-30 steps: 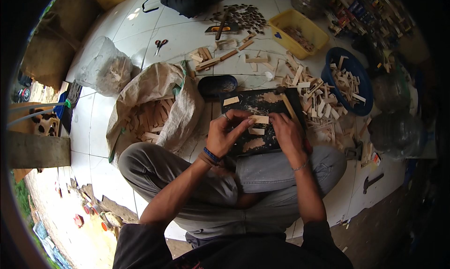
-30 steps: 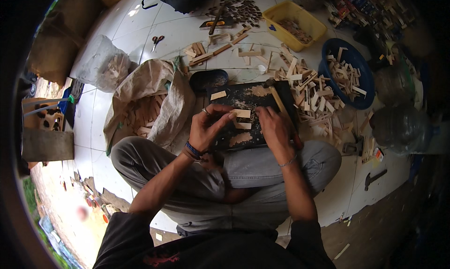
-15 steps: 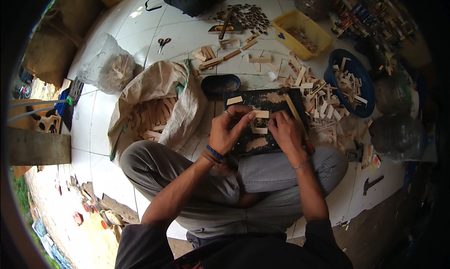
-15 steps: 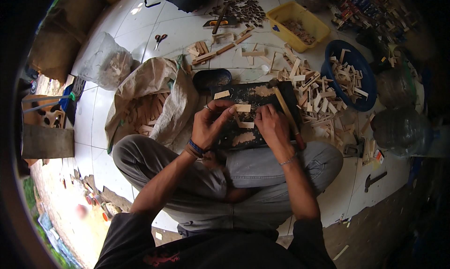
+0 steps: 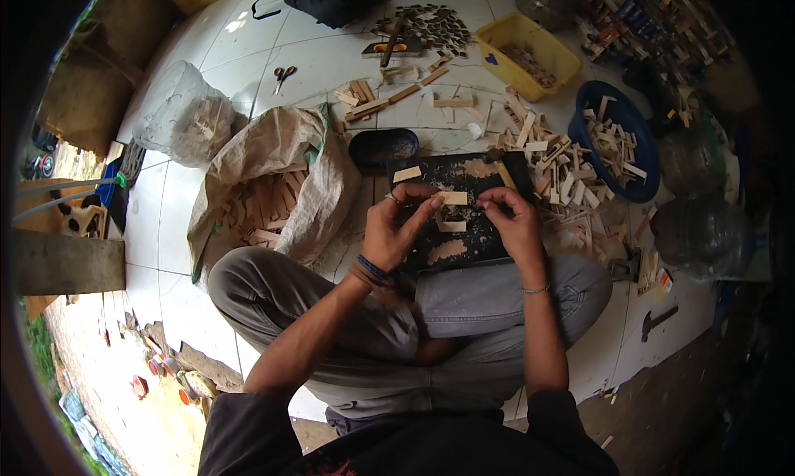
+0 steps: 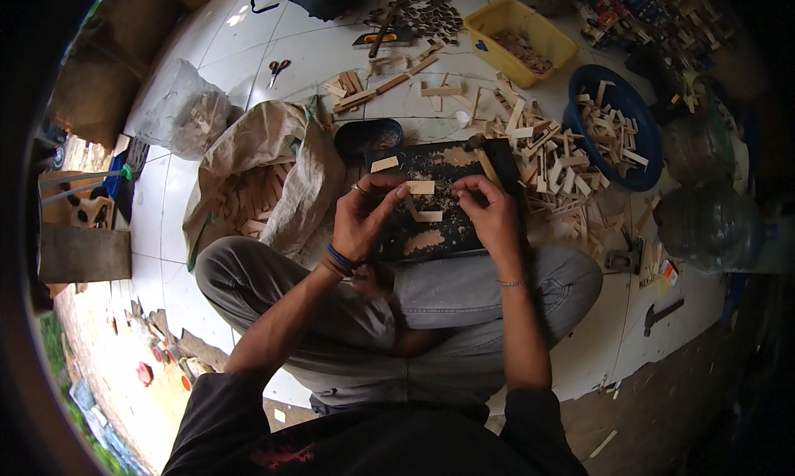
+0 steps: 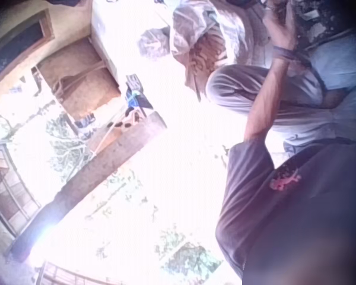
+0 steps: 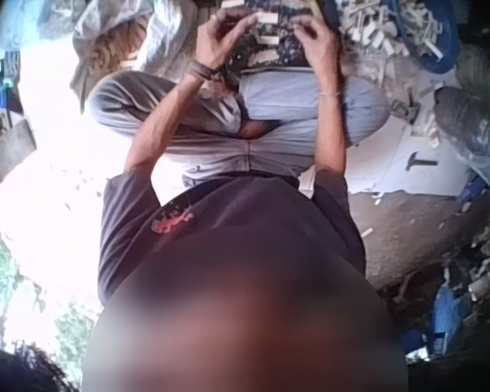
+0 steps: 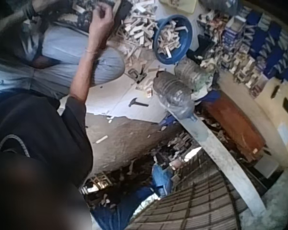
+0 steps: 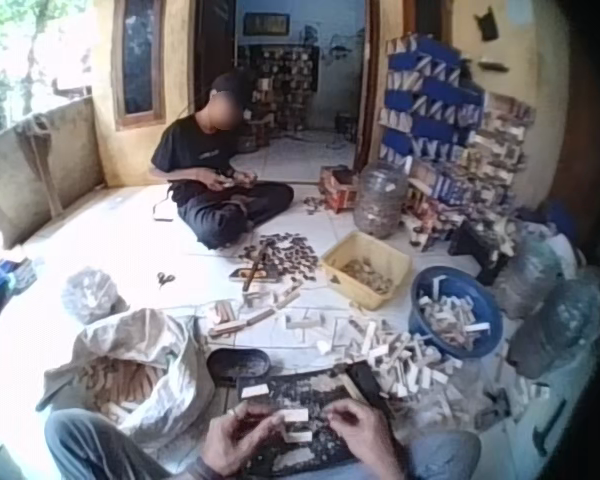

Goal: The person sits cross-legged on the floor and repeatedly splits small wooden pieces using a hammer and a small chisel. They pick up pieces from a sack, place them on a black board, strike them with the hammer, and set the split pieces aside.

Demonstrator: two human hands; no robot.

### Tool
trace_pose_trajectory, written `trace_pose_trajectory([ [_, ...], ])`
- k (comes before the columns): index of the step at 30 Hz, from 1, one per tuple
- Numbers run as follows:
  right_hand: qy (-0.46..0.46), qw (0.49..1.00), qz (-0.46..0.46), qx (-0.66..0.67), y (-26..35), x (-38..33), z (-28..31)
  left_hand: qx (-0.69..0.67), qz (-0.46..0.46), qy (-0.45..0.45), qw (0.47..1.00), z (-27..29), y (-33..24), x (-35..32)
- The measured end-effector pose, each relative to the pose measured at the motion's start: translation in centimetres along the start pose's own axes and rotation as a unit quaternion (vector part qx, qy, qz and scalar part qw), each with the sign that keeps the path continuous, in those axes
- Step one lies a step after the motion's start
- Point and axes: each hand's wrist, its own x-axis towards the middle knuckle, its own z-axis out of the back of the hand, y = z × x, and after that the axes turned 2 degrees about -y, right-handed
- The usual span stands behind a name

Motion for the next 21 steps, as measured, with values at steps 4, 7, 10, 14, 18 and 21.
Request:
trace_pose_trajectory([
  [4,0.012,0.993,-0.068,0.095,1.4,-0.3,0.6,0.036,-0.032,0.059,0.997,-0.1,-0.3,-0.8],
  [7,0.002,0.982,-0.058,0.18,3.2,-1.1,0.4,0.107,-0.102,0.079,0.986,-0.4,-0.5,-1.3],
  [10,-0.016,0.981,-0.086,0.173,5.0,-2.3,0.6,0.119,-0.091,0.074,0.986,-0.6,-0.5,-1.7],
  [14,-0.015,0.998,-0.015,0.057,6.3,-3.2,0.3,0.097,-0.106,0.075,0.987,-0.6,-0.4,-1.8],
  [18,-0.04,0.999,0.032,0.004,6.7,-3.4,-1.1,0.097,-0.132,0.081,0.983,-0.3,-0.4,-1.6],
  [21,-0.038,0.999,-0.022,0.033,7.2,-3.5,-1.9,0.103,-0.14,0.086,0.981,-0.1,-0.4,-1.4],
])
